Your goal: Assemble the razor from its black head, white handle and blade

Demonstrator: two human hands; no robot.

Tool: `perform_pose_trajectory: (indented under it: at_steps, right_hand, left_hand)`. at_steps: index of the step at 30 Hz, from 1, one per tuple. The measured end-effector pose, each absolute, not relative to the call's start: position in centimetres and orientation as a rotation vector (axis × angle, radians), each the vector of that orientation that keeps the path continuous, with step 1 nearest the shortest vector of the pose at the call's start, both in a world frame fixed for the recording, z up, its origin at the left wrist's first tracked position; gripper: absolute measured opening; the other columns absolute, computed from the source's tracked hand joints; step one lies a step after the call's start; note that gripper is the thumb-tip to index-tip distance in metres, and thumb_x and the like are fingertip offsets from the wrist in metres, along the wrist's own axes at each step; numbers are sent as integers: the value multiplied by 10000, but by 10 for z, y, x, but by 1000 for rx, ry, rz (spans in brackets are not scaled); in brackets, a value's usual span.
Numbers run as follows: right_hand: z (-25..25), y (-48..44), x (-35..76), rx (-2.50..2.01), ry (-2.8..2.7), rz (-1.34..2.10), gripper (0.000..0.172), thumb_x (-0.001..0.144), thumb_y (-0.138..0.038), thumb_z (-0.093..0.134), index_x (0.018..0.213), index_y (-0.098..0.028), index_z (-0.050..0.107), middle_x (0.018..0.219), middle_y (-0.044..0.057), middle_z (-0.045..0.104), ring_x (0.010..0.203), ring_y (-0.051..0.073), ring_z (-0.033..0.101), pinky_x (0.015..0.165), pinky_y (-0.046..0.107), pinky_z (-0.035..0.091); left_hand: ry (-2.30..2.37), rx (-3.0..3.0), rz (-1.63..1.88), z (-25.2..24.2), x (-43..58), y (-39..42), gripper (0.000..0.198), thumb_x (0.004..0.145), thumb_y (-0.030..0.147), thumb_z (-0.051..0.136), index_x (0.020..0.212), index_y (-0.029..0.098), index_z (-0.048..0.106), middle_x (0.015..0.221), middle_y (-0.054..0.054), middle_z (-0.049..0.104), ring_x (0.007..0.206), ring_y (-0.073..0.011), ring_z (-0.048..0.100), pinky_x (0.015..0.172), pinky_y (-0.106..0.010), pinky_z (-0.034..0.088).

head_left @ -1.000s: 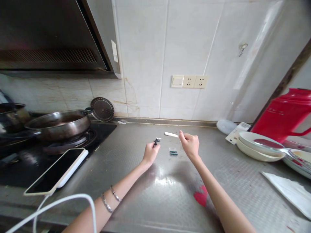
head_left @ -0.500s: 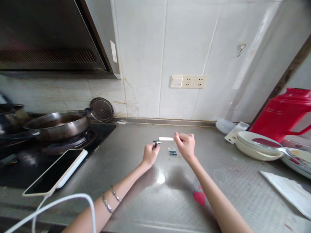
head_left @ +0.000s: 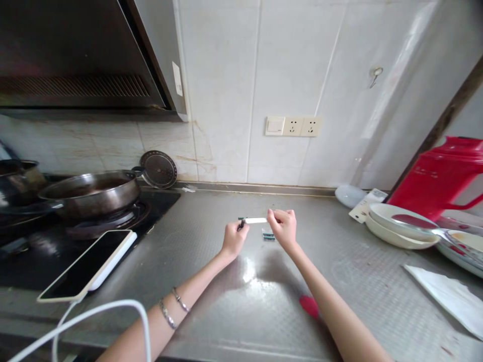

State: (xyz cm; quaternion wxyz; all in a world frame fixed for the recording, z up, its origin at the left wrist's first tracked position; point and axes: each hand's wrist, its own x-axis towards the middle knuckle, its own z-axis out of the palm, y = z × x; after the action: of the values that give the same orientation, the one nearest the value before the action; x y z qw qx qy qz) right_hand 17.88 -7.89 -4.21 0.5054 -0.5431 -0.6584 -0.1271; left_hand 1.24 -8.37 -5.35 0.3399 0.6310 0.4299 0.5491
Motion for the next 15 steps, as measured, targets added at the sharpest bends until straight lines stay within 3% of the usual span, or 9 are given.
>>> perform_pose_trajectory:
  at_steps: [7,15]
  right_hand:
    - [-56,-67,206,-1595,-1395,-122,486,857,-469,327,468,-188,400,446,-19,432,456,99,366,535,230,255]
    - [-58,-51,213,-1523,-1285,241,424,842,-533,283,903,-185,517,664,22,574,556,148,520,535,240,375]
  left_hand:
    - [1014,1317,1570,-55,5,-71,359,674,299,554,486,194,266,456,81,217,409,-43,209,424,-217,140]
    - [997,1184,1532,-60,5,-64,346,637,297,582,480,194,292,425,93,214,372,-31,209,392,-204,120]
